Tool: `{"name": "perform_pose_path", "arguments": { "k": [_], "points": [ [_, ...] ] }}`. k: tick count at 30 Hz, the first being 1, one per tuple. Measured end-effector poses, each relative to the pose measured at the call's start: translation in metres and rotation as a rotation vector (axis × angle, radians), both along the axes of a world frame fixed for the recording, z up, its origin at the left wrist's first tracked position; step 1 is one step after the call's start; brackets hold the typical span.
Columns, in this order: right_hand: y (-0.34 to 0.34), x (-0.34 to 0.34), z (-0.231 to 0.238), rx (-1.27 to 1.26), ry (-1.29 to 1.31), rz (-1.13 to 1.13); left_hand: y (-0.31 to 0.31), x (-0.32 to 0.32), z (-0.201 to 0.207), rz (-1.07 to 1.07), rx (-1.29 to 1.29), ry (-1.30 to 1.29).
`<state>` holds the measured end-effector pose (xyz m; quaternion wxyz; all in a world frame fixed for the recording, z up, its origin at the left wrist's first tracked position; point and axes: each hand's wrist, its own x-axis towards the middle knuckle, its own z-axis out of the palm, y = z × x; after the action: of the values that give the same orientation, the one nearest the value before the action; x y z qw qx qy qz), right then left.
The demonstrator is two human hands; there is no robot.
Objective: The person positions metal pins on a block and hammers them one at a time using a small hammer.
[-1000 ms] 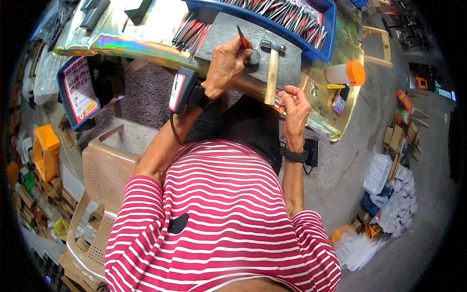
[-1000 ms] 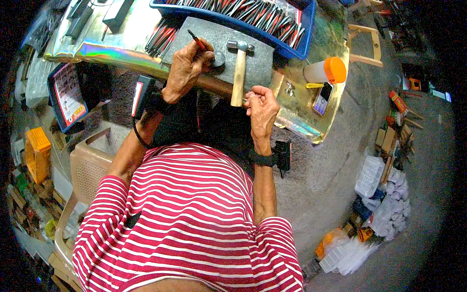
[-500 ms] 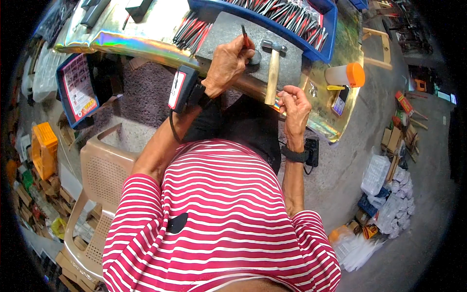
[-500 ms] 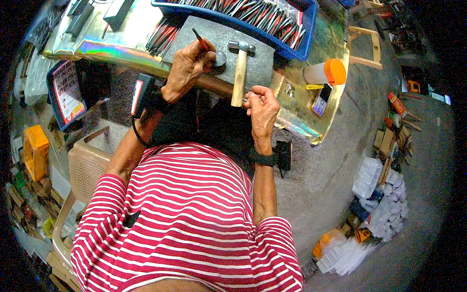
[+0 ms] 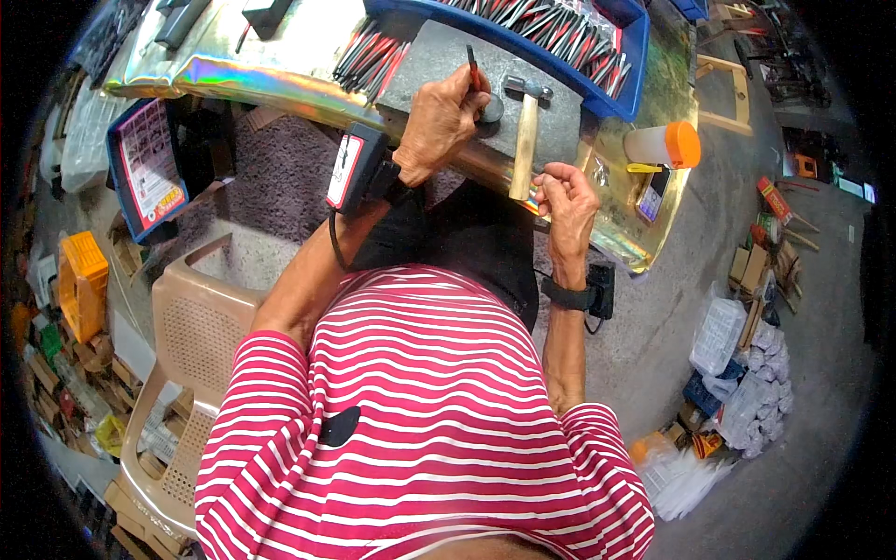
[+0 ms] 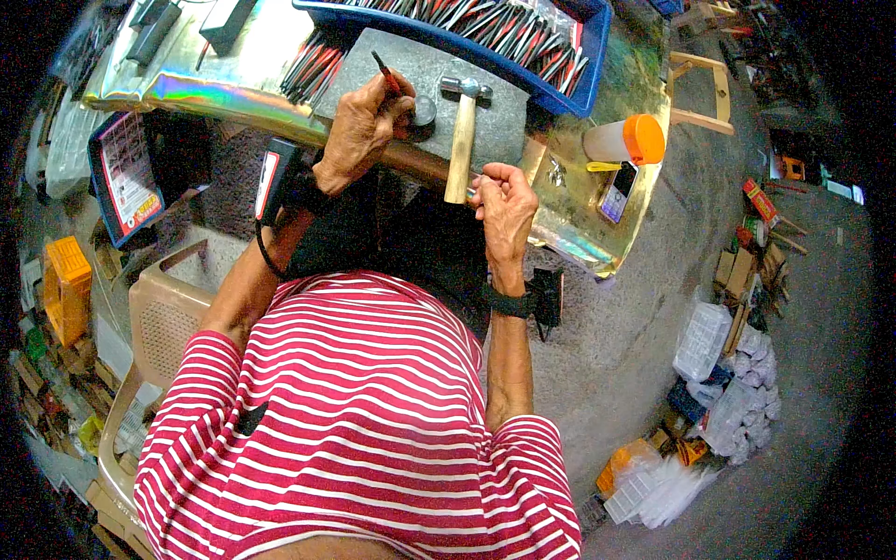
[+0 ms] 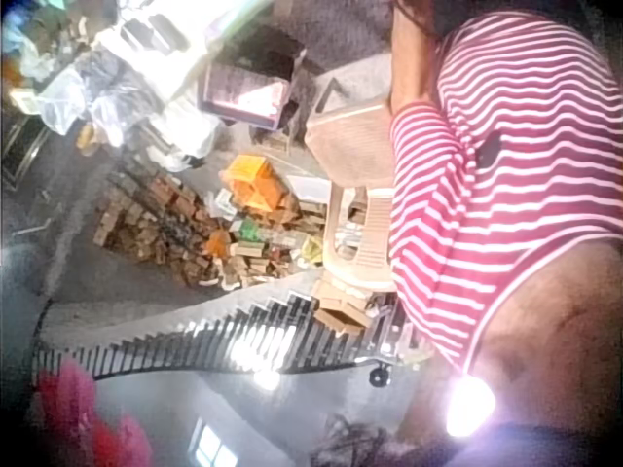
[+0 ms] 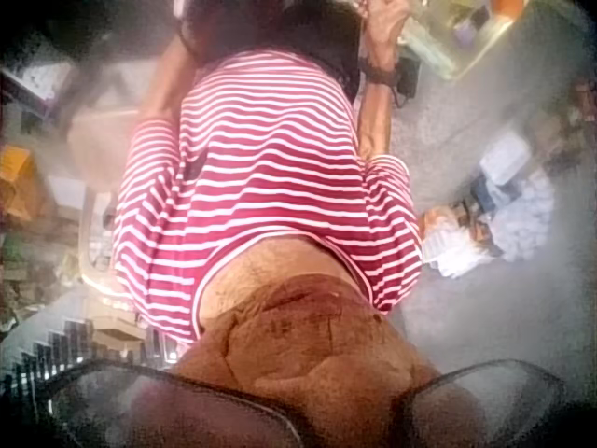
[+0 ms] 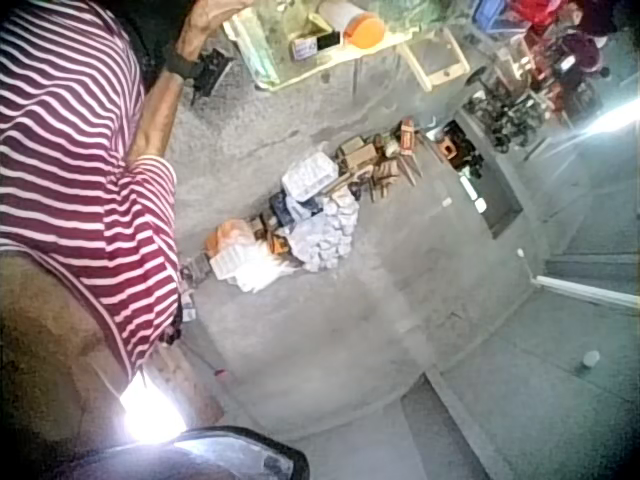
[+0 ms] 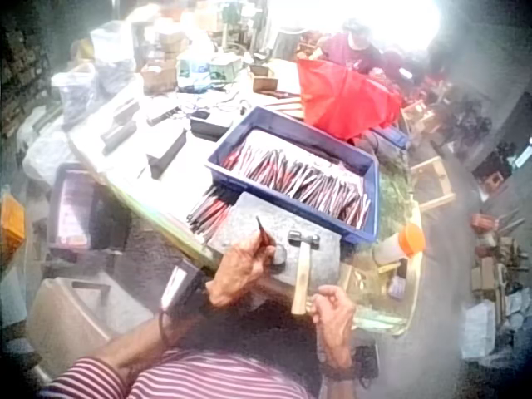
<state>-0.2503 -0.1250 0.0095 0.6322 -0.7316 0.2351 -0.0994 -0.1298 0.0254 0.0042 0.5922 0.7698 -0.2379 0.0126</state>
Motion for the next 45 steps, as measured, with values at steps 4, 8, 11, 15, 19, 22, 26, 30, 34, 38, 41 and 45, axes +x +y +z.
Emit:
{"name": "perform_pose_path", "arguments": {
  "k": [4,8,11,15,19,22,26,30,34,38,41,45],
  "points": [
    [0.0,0.0,0.001,-0.008,0.001,0.0,0.0,0.001,-0.002,0.006,-0.011,0.004],
    [-0.001,0.001,-0.002,-0.016,0.014,-0.008,-0.001,0.001,-0.005,-0.013,-0.059,0.073],
    [-0.001,0.001,-0.003,-0.014,0.012,-0.006,0.0,0.002,-0.005,-0.022,-0.061,0.084],
    [-0.001,0.0,-0.004,-0.014,0.017,-0.012,-0.001,0.0,-0.002,-0.004,-0.069,0.078],
    [-0.001,0.0,-0.003,-0.014,0.021,-0.007,-0.002,0.0,-0.004,0.006,-0.046,0.012],
    [-0.001,0.001,-0.001,-0.019,0.026,0.002,-0.001,0.0,-0.005,0.009,-0.025,-0.025],
    [-0.001,0.0,-0.001,-0.015,0.034,0.01,-0.002,0.001,-0.006,-0.004,-0.025,-0.006],
    [-0.003,0.0,-0.003,-0.016,0.023,0.013,-0.002,0.0,-0.001,-0.005,0.021,-0.044],
    [-0.002,0.0,-0.003,-0.016,0.046,0.055,-0.004,0.001,-0.002,-0.02,0.027,-0.183],
    [0.003,0.002,-0.001,-0.082,0.086,0.092,-0.006,0.0,0.0,-0.05,0.082,-0.313],
    [0.005,0.005,-0.004,-0.389,0.098,0.16,-0.006,-0.002,0.004,-0.047,0.127,-0.317],
    [0.022,0.008,-0.003,-0.406,0.178,0.146,-0.004,-0.003,0.004,-0.069,0.113,-0.314]
  ]
}}
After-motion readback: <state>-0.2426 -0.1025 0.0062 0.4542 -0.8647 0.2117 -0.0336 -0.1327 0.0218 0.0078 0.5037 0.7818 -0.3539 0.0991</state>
